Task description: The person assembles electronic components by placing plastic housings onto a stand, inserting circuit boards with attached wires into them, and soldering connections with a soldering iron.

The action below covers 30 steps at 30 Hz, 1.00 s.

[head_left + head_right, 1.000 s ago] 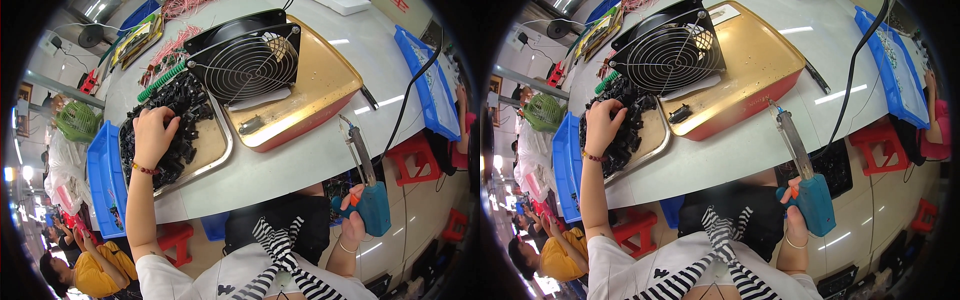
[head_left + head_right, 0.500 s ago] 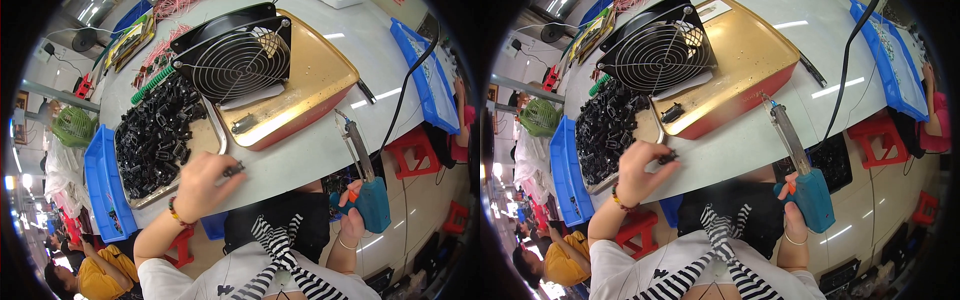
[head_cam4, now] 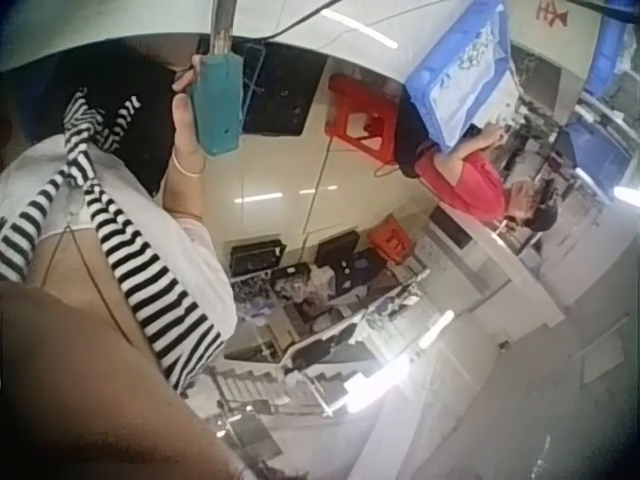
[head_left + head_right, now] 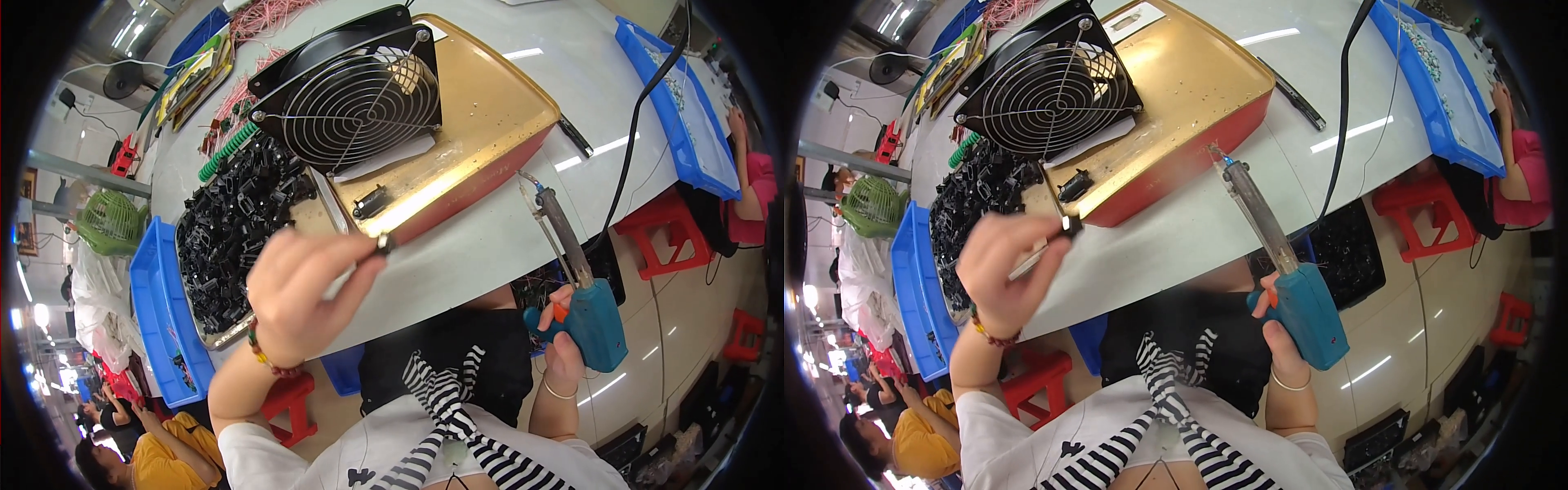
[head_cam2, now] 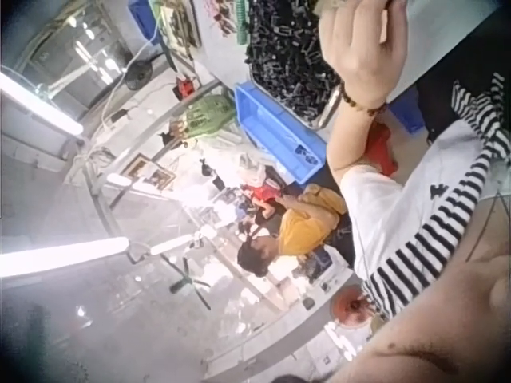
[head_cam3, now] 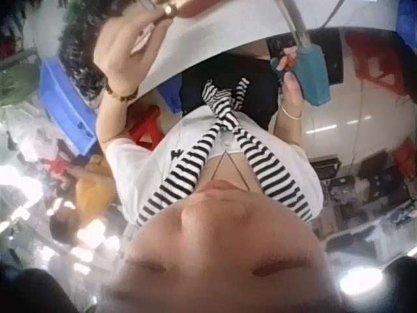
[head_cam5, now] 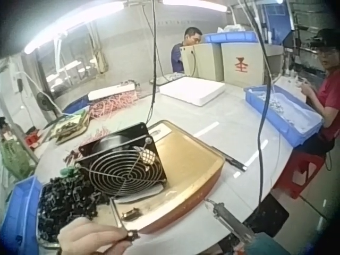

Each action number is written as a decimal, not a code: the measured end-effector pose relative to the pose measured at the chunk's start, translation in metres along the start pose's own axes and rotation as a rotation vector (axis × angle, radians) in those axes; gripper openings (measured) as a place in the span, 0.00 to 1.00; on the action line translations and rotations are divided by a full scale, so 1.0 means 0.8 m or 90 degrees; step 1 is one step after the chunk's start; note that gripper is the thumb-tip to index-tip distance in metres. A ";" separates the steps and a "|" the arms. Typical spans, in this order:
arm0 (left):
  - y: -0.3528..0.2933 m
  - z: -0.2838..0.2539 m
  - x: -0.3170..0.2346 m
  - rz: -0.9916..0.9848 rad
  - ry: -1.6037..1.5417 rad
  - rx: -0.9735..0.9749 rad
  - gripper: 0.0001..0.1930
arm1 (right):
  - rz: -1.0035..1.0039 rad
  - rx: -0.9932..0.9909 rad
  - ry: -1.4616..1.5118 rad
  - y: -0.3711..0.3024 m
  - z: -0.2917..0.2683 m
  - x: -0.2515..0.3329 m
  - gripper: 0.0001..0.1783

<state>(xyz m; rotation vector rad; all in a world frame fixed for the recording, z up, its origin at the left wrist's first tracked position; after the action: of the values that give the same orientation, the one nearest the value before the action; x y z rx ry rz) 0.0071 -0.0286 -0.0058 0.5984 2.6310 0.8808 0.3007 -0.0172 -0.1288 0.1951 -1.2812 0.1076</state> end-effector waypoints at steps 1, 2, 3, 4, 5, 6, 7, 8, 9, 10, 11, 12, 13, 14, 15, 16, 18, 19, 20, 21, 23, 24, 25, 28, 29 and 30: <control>0.024 -0.002 -0.001 0.017 0.009 -0.033 0.11 | -0.006 0.001 -0.003 -0.002 0.000 0.008 0.28; 0.035 0.009 0.007 0.020 0.018 -0.051 0.10 | -0.004 0.002 -0.007 -0.002 0.001 0.007 0.29; 0.043 0.022 0.013 0.024 0.026 -0.068 0.09 | -0.004 0.004 -0.006 -0.003 0.002 0.004 0.29; 0.048 0.033 0.015 -0.010 0.023 -0.055 0.06 | -0.007 0.009 -0.012 -0.003 0.002 0.002 0.29; 0.050 0.042 0.020 -0.007 0.021 -0.056 0.06 | -0.011 0.011 -0.019 -0.003 0.000 0.003 0.29; 0.050 0.053 0.026 0.007 0.045 -0.047 0.06 | -0.013 0.009 -0.019 -0.003 -0.002 0.002 0.29; 0.050 0.061 0.029 0.022 0.070 -0.038 0.06 | -0.028 0.015 -0.004 -0.003 -0.003 0.001 0.28; 0.046 0.067 0.029 -0.004 0.060 -0.022 0.05 | -0.040 0.015 0.007 -0.005 -0.005 -0.002 0.27; 0.045 0.070 0.030 -0.002 0.052 -0.021 0.05 | -0.038 0.008 0.002 -0.005 -0.008 -0.004 0.27; 0.045 0.071 0.032 -0.008 0.047 -0.017 0.05 | -0.032 0.007 0.006 -0.003 -0.009 -0.006 0.27; 0.046 0.068 0.031 -0.015 0.047 -0.012 0.05 | -0.025 0.010 0.013 -0.002 -0.011 -0.006 0.27; 0.048 0.065 0.030 -0.027 0.049 0.004 0.05 | -0.024 0.009 0.013 -0.002 -0.012 -0.006 0.27; 0.050 0.060 0.028 -0.027 0.049 0.005 0.05 | -0.025 0.019 0.008 -0.001 -0.012 -0.006 0.27; 0.052 0.055 0.026 -0.012 0.069 0.043 0.06 | -0.028 0.030 0.003 0.000 -0.012 -0.006 0.27; 0.054 0.051 0.024 0.003 0.091 0.081 0.08 | -0.028 0.032 0.005 0.001 -0.011 -0.006 0.27; 0.054 0.046 0.021 0.001 0.096 0.081 0.08 | -0.020 0.034 0.015 0.002 -0.009 -0.005 0.27; 0.048 0.038 0.016 0.025 0.068 0.098 0.13 | -0.011 0.050 0.035 0.004 -0.004 -0.006 0.27; 0.042 0.030 0.015 0.019 0.078 0.099 0.13 | 0.001 0.028 0.023 0.002 -0.003 -0.001 0.28; 0.036 0.019 0.011 0.049 0.090 0.066 0.15 | 0.012 0.004 0.009 0.000 -0.004 0.004 0.30; 0.029 0.008 0.008 0.080 0.100 0.032 0.18 | 0.015 0.012 0.014 0.000 -0.006 0.006 0.30; 0.018 -0.030 0.021 0.049 0.152 0.033 0.17 | -0.007 -0.006 -0.001 0.000 -0.009 0.007 0.30; 0.013 -0.051 0.039 -0.030 0.157 0.037 0.14 | -0.015 -0.025 0.006 -0.002 -0.007 0.001 0.27; 0.009 -0.060 0.073 -0.107 0.174 -0.004 0.10 | -0.017 -0.023 0.005 -0.001 -0.006 -0.002 0.27; -0.036 -0.115 0.242 -0.366 0.138 0.014 0.13 | -0.025 -0.008 0.018 0.002 -0.004 -0.004 0.26; -0.080 -0.155 0.327 -0.486 0.105 0.060 0.15 | -0.034 0.007 0.026 0.001 0.001 -0.004 0.26; -0.126 -0.196 0.406 -0.541 0.065 0.106 0.17 | -0.042 0.020 0.037 -0.001 0.006 -0.004 0.26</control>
<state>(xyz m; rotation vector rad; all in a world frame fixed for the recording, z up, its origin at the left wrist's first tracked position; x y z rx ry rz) -0.3671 -0.0263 0.0031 -0.5337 2.6497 0.4264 0.2956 -0.0189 -0.1306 0.2593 -1.2142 0.0756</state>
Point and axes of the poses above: each hand's wrist, its own y-axis towards the middle knuckle, its own z-axis out of the palm, x = y × z, the point moved 1 cm from there along y, towards the middle knuckle, and after that the axes turned 6 degrees about z, right-handed, at the moved point
